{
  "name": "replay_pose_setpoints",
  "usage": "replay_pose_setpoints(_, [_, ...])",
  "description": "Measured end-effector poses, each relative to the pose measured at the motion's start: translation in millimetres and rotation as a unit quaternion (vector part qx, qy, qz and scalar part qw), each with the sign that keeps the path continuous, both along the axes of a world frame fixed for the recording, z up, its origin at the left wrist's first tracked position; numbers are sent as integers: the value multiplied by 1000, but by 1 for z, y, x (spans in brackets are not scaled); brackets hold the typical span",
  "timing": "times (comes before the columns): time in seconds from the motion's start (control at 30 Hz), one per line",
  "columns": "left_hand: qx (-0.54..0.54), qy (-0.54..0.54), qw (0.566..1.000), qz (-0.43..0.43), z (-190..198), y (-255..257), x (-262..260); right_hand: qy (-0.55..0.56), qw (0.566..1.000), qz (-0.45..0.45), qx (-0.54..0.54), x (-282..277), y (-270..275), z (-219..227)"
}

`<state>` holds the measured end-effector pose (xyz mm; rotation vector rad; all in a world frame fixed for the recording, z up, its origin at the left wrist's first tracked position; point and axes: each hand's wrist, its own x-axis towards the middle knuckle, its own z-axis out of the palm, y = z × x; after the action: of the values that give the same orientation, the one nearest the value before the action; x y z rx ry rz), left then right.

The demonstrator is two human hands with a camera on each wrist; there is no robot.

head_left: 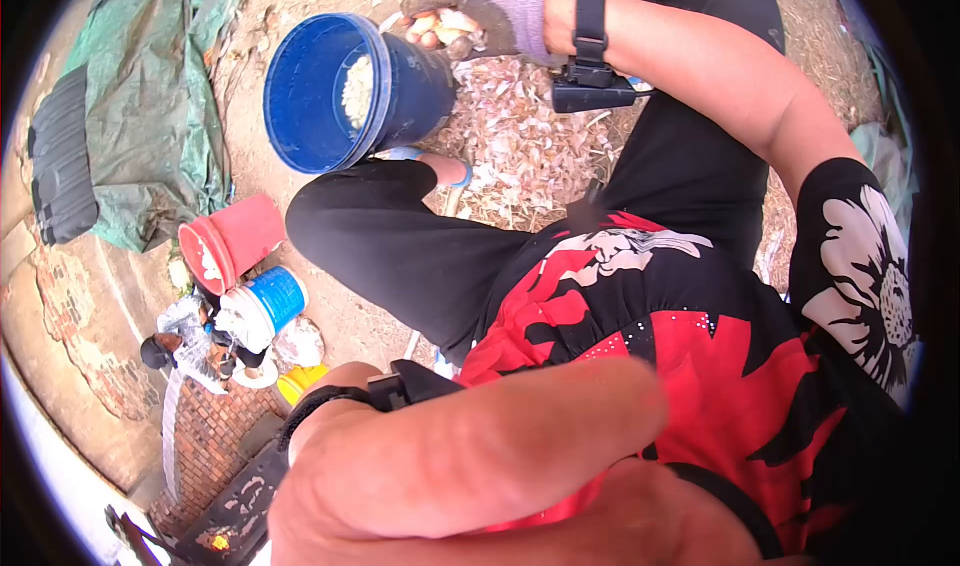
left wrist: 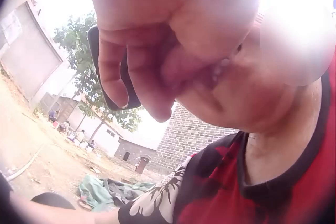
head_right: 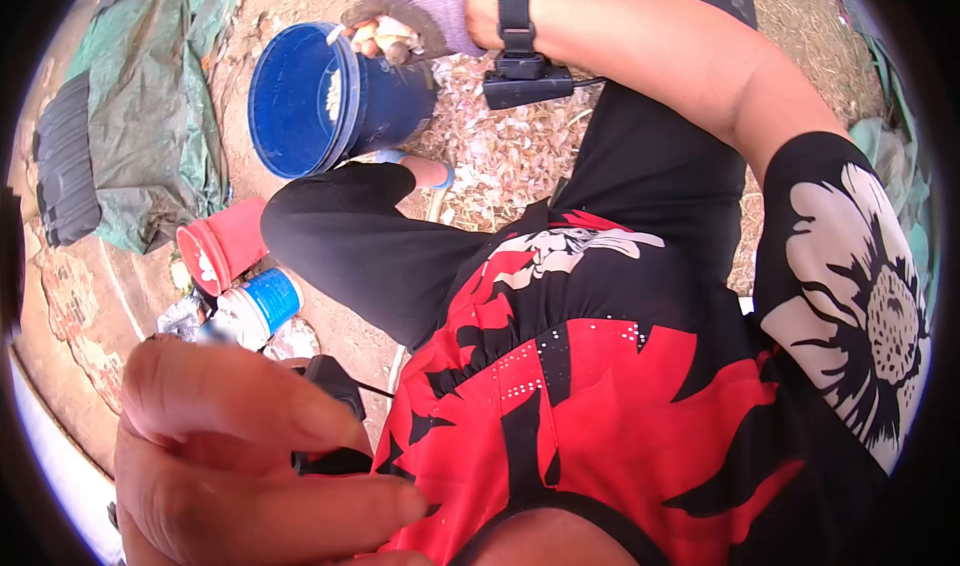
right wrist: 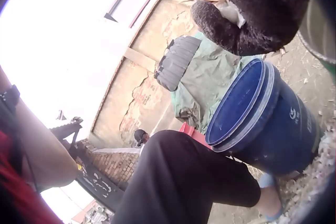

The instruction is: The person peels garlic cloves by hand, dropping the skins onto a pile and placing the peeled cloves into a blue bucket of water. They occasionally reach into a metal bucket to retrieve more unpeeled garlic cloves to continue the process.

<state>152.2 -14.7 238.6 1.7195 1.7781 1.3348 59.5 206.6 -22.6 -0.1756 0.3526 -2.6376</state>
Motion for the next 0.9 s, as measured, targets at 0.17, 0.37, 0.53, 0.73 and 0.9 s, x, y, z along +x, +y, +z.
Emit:
replay_pose_setpoints(0.17, [-11, 1, 1000, 10, 18, -3, 17, -3, 966, -155, 205, 33, -6, 37])
replay_pose_setpoints(0.37, [4, 7, 999, -33, 32, 26, 18, 107, 982, -97, 122, 35, 2, 38])
replay_pose_setpoints(0.53, [-140, -47, 937, 316, -19, 37, 2, 55, 982, -115, 139, 64, -6, 73])
replay_pose_setpoints(0.73, [-178, 105, 896, 393, -92, 30, -40, 73, 986, -87, 125, 72, -14, 78])
replay_pose_setpoints(0.9, [-181, 133, 893, 390, -94, 37, -30, 77, 969, -107, 209, 69, -23, 73])
